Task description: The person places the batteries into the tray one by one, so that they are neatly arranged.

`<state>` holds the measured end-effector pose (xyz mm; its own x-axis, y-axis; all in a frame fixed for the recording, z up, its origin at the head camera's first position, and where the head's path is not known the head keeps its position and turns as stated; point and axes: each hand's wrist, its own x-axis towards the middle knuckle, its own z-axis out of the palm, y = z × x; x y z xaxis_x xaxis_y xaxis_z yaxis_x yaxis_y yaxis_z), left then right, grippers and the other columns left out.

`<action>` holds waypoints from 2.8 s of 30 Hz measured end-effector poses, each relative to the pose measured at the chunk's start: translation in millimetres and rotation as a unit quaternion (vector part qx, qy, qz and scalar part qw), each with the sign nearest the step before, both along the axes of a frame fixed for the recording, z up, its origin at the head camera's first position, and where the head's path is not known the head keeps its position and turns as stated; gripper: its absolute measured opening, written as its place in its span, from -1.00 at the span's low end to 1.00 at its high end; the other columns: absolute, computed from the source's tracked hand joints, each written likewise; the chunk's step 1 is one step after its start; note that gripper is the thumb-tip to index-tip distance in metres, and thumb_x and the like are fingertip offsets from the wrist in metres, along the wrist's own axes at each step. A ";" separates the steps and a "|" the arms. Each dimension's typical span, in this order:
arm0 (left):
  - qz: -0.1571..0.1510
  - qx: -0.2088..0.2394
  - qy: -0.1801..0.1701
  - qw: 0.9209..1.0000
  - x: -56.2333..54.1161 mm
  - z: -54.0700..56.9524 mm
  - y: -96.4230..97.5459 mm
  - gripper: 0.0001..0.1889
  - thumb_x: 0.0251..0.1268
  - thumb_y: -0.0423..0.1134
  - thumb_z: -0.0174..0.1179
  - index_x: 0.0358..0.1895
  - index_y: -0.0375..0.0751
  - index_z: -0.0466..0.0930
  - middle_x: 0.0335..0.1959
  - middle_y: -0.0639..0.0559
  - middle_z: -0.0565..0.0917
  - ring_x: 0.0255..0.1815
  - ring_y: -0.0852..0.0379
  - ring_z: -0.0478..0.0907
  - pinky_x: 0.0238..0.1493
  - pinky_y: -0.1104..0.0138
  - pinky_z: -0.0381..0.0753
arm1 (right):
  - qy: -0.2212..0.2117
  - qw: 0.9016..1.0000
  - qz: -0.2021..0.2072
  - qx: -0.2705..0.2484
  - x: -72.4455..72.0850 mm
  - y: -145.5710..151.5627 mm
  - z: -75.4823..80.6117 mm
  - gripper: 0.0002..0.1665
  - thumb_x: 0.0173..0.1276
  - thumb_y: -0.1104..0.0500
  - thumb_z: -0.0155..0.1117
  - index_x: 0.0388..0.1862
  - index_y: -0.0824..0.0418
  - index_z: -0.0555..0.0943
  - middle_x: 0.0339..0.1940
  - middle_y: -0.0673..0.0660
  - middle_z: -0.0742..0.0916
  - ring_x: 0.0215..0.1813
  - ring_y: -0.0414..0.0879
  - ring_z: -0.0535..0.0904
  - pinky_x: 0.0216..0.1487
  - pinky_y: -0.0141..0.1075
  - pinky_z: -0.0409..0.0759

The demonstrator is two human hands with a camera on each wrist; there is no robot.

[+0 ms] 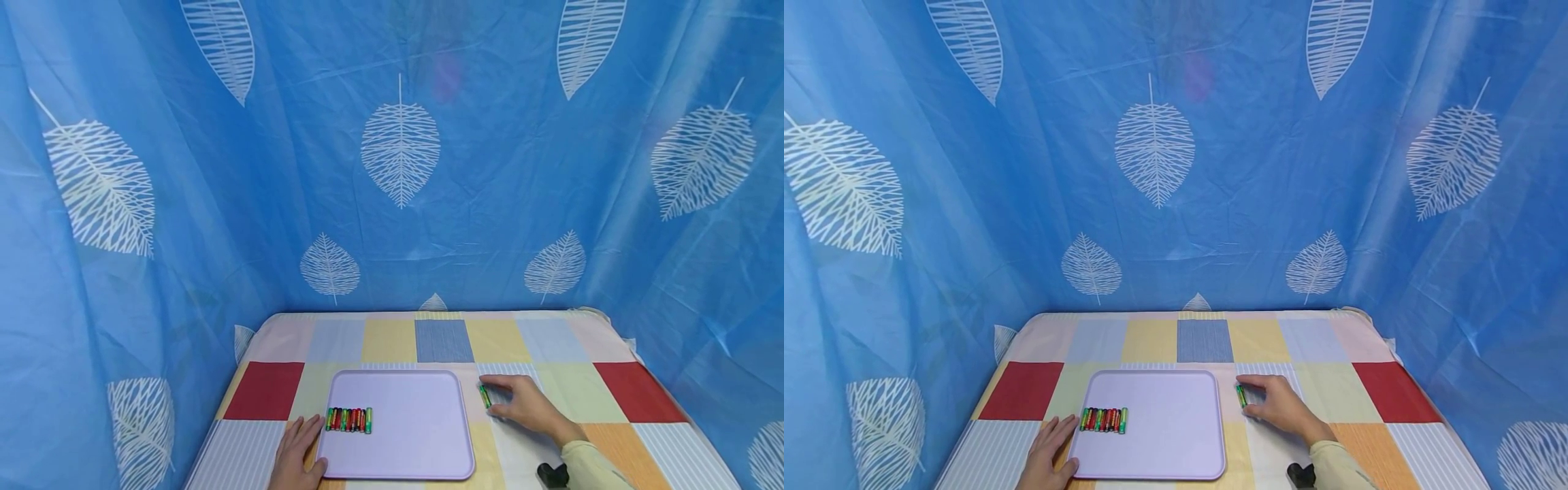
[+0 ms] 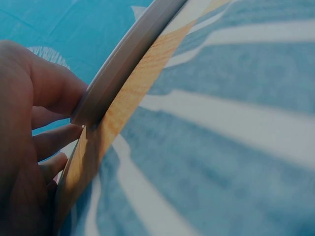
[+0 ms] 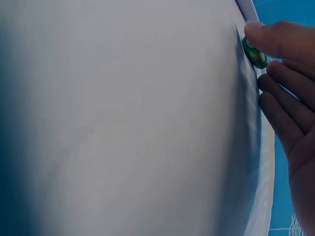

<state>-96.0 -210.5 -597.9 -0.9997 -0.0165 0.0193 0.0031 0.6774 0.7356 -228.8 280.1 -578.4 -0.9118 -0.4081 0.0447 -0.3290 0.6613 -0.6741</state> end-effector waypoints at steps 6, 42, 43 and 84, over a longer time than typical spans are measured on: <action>-0.001 -0.011 0.001 1.000 0.1 0.4 0.0 -0.22 0.07 -0.35 0.43 0.51 -0.27 0.57 0.54 -0.31 0.56 0.66 -0.53 0.19 0.61 -0.53 0.16 | 0.008 1.000 0.015 -0.005 -0.9 -3.3 0.2 -0.30 0.27 0.13 0.68 0.40 0.19 0.72 0.34 0.11 0.81 0.42 0.20 0.71 0.40 0.06 0.71; -0.006 -0.001 0.016 1.000 1.4 0.9 0.3 -0.22 0.05 -0.38 0.40 0.49 -0.32 0.58 0.53 -0.36 0.56 0.67 -0.57 0.17 0.62 -0.54 0.07 | 0.063 0.996 0.044 -0.047 7.8 -44.9 14.9 -0.45 0.34 0.25 0.61 0.31 0.28 0.75 0.26 0.18 0.84 0.21 0.15 0.82 0.26 -0.02 0.82; -0.006 -0.003 0.015 1.000 1.3 0.8 0.3 -0.22 0.05 -0.39 0.41 0.49 -0.32 0.58 0.53 -0.35 0.56 0.66 -0.57 0.17 0.62 -0.54 0.08 | 0.061 0.996 0.047 -0.051 8.4 -48.6 14.7 -0.44 0.34 0.24 0.61 0.32 0.28 0.75 0.26 0.18 0.84 0.22 0.15 0.82 0.26 -0.02 0.82; -0.001 0.005 0.032 0.999 1.8 -1.7 1.0 -0.23 0.06 -0.37 0.40 0.49 -0.31 0.59 0.52 -0.31 0.58 0.68 -0.51 0.18 0.70 -0.45 -0.04 | 0.062 0.989 0.110 -0.082 39.6 -207.4 -1.6 -0.42 0.26 0.23 0.63 0.28 0.25 0.78 0.21 0.09 0.86 0.28 -0.07 0.79 0.37 -0.20 0.76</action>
<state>-94.1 -209.4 -599.6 -0.9964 -0.0158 0.0831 0.0511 0.6705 0.7402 -189.1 72.8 -580.0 -0.7850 -0.5739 0.2335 -0.5400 0.4490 -0.7119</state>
